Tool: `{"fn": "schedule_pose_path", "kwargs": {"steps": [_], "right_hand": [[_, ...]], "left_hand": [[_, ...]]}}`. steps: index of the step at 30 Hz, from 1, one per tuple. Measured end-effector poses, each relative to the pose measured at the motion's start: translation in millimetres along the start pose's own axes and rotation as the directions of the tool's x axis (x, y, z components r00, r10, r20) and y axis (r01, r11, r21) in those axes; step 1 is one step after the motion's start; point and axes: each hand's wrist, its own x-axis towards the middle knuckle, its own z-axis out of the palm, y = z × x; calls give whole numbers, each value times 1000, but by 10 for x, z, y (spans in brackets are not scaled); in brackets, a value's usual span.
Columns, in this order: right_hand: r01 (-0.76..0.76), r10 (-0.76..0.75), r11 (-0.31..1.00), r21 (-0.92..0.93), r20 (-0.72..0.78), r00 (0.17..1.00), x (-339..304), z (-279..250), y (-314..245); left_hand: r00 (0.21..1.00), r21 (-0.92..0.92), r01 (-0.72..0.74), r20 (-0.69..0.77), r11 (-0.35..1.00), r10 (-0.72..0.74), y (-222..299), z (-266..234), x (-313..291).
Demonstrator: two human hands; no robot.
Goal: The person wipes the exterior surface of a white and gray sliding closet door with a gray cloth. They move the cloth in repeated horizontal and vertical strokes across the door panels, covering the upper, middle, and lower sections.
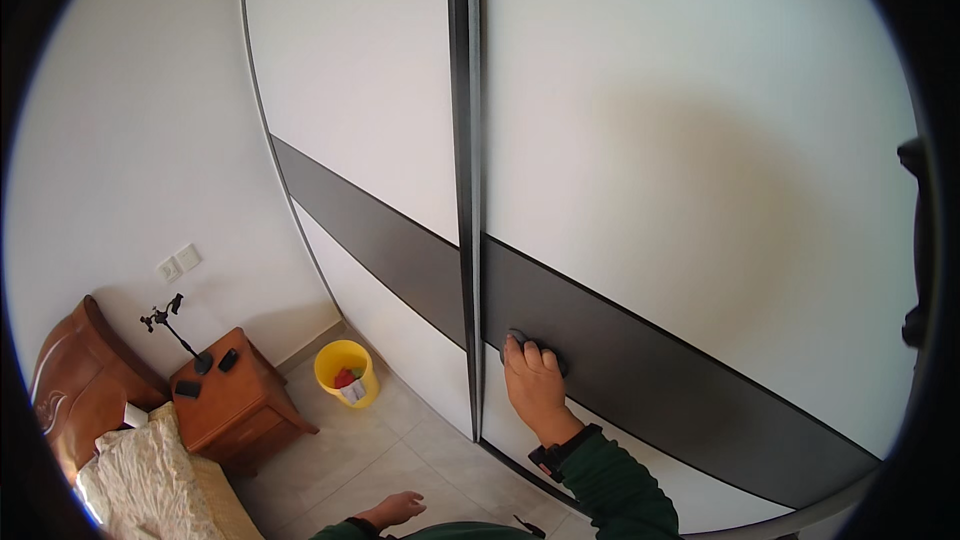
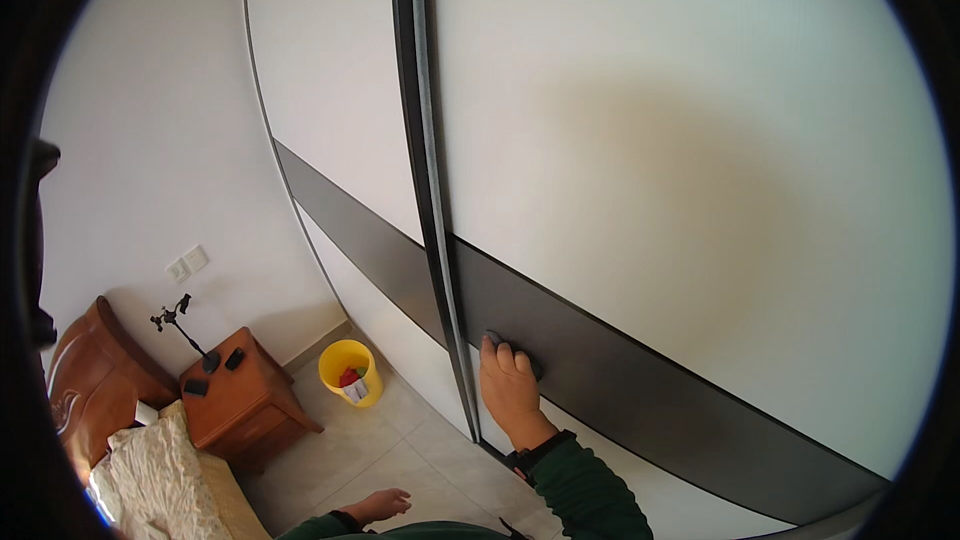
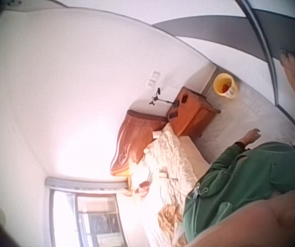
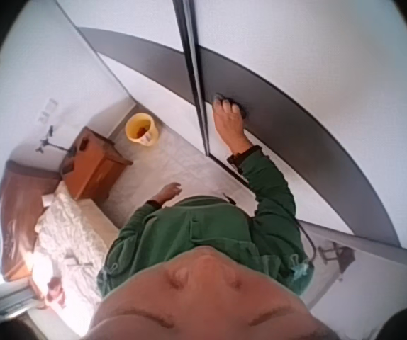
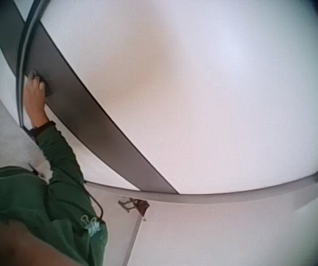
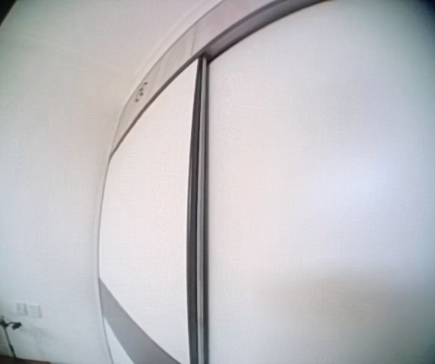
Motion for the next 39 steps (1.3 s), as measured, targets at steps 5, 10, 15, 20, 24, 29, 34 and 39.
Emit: {"fn": "schedule_pose_path", "kwargs": {"steps": [5,10,15,20,24,29,34,39], "right_hand": [[42,-60,998,52,430,901,-285,11,-170],[-46,52,983,180,-28,998,584,-462,-10],[-116,108,993,-7,-308,945,1410,-725,313],[-113,96,992,-49,-259,961,1265,-356,137],[-60,58,998,-13,-82,995,680,-19,-60],[25,-31,999,36,170,985,-19,383,-283],[-89,-55,980,178,670,740,-658,487,-529],[-627,-234,620,472,874,426,-845,461,-1041]], "left_hand": [[1000,4,25,-8,1000,-25,-67,-84,-77],[998,-27,57,-16,998,-57,-128,-129,-94],[1000,-51,27,-7,998,-27,-137,-143,-13],[999,-69,52,-1,996,-52,-158,-169,-11],[998,-91,50,-21,995,-52,-172,-211,-72],[997,-112,71,-32,991,-75,-232,-260,-169],[995,-148,70,-58,987,-79,-357,-306,-226],[992,-168,39,-109,985,-57,-374,-525,-279]]}}
